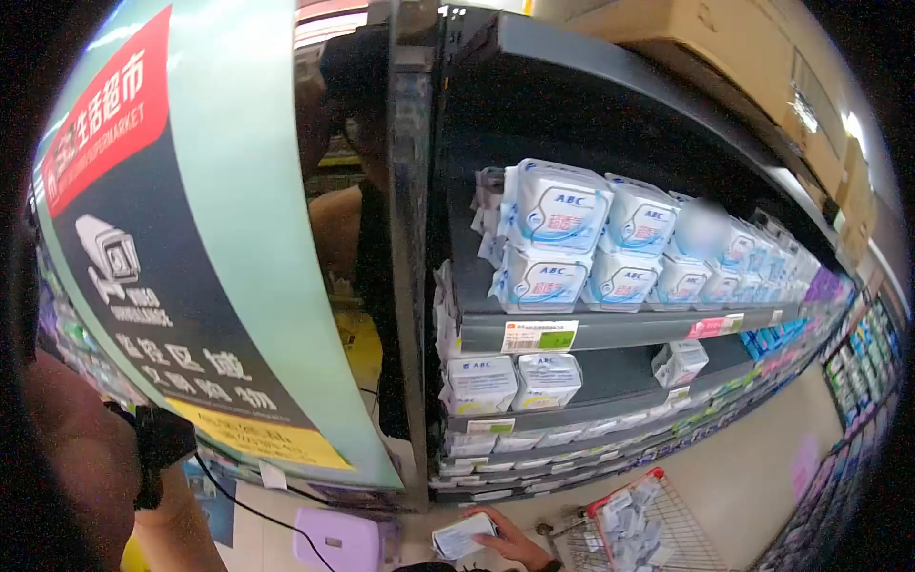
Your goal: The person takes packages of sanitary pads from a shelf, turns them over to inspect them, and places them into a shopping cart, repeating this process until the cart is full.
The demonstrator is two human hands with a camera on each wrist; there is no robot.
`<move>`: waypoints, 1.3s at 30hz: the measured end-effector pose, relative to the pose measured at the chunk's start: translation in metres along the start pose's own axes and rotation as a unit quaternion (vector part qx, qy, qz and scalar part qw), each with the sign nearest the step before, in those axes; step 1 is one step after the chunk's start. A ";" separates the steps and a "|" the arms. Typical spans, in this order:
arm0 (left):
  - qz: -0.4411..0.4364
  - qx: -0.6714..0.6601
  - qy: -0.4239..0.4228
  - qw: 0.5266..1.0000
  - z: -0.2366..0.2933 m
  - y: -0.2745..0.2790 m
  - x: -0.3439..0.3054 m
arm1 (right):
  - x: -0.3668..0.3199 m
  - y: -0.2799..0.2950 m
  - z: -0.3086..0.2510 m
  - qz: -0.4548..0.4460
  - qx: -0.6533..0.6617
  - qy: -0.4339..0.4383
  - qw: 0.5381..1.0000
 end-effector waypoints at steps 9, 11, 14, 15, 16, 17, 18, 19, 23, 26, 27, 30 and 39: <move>0.067 -0.070 0.034 0.995 0.006 -0.008 0.008 | 0.000 -0.001 0.010 -0.014 0.001 -0.012 1.000; 0.099 -0.119 0.069 0.985 0.016 -0.009 0.006 | 0.005 0.001 0.008 -0.030 -0.028 0.000 0.999; 0.103 -0.245 0.153 0.952 0.044 -0.027 -0.003 | 0.004 0.000 0.009 -0.033 -0.057 0.021 0.998; 0.089 -0.288 0.183 0.936 0.057 -0.034 -0.005 | 0.004 -0.001 0.011 -0.031 -0.032 0.009 0.999; 0.074 -0.330 0.213 0.917 0.070 -0.042 -0.007 | 0.003 -0.001 0.012 -0.031 -0.007 -0.003 0.999; 0.057 -0.369 0.244 0.895 0.081 -0.051 -0.005 | 0.002 -0.003 0.015 -0.032 0.020 -0.017 0.999; 0.071 -0.433 0.265 0.859 0.091 -0.061 -0.003 | 0.003 -0.006 0.014 -0.031 0.011 -0.012 0.999; 0.088 -0.494 0.284 0.817 0.100 -0.072 0.001 | 0.004 -0.009 0.009 -0.031 0.001 -0.008 0.999; 0.079 -0.576 0.294 0.758 0.112 -0.101 0.007 | -0.003 -0.017 0.001 -0.019 -0.011 0.008 1.000; 0.068 -0.590 0.294 0.749 0.117 -0.110 0.007 | -0.011 -0.017 0.000 -0.009 -0.039 0.033 0.999; 0.067 -0.593 0.293 0.747 0.119 -0.111 0.007 | -0.016 -0.015 -0.002 -0.001 -0.027 0.019 0.999; 0.056 -0.593 0.291 0.748 0.120 -0.115 0.006 | -0.025 -0.018 0.003 0.015 0.012 0.000 1.000; 0.022 -0.488 0.236 0.840 0.105 -0.098 0.003 | -0.041 -0.012 0.013 0.028 -0.016 0.001 0.999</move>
Point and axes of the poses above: each hand's wrist, its own x-axis towards the middle knuckle, its own y-axis out of the back of the hand, z = x × y, the point moved 3 cm from there along x, towards the middle knuckle, and after that the axes turned 13 degrees about x, right-handed, at the moved point
